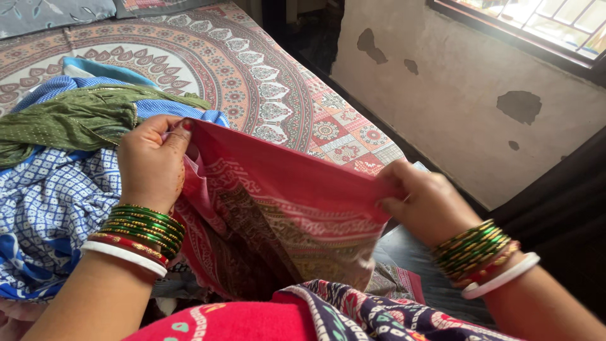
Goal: The person folds a patterned pink and beige cloth by hand on a bed, smoothing the fabric and aligning the edges before placing it on a stack of other cloths.
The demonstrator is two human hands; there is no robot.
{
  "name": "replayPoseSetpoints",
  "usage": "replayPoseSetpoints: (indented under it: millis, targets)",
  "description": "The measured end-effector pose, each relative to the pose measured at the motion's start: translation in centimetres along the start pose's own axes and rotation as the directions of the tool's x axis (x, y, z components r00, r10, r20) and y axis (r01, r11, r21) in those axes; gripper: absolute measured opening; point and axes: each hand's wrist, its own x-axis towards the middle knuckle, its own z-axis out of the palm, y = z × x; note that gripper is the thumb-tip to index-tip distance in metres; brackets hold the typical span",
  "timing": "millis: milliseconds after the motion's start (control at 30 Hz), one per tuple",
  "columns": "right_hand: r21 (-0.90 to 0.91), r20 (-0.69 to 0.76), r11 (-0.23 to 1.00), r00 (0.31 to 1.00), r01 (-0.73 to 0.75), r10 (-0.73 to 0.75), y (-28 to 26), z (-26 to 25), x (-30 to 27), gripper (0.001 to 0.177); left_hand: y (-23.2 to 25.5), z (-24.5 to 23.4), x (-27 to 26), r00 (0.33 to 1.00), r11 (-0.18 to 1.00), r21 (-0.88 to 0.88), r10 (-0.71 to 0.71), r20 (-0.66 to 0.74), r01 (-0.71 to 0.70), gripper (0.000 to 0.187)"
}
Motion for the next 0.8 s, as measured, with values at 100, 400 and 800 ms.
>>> replayPoseSetpoints:
  millis: [100, 400, 800]
  targets:
    - [0.006, -0.09, 0.995, 0.991, 0.095, -0.095, -0.6, -2.9, 0.8, 0.014, -0.5, -0.2, 0.1, 0.997, 0.999, 0.02, -0.032, 0.07, 0.03, 0.012]
    - [-0.659, -0.198, 0.719, 0.871, 0.222, -0.45, -4.5, -11.0, 4.0, 0.013, -1.1, 1.6, 0.3, 0.973, 0.993, -0.051, -0.095, 0.212, 0.108, 0.014]
    - [-0.599, -0.502, 0.761, 0.858, -0.25, -0.114, 11.4, -11.0, 1.7, 0.016, -5.2, 2.2, 4.2, 0.935, 0.884, -0.37, -0.342, -0.095, 0.286, 0.036]
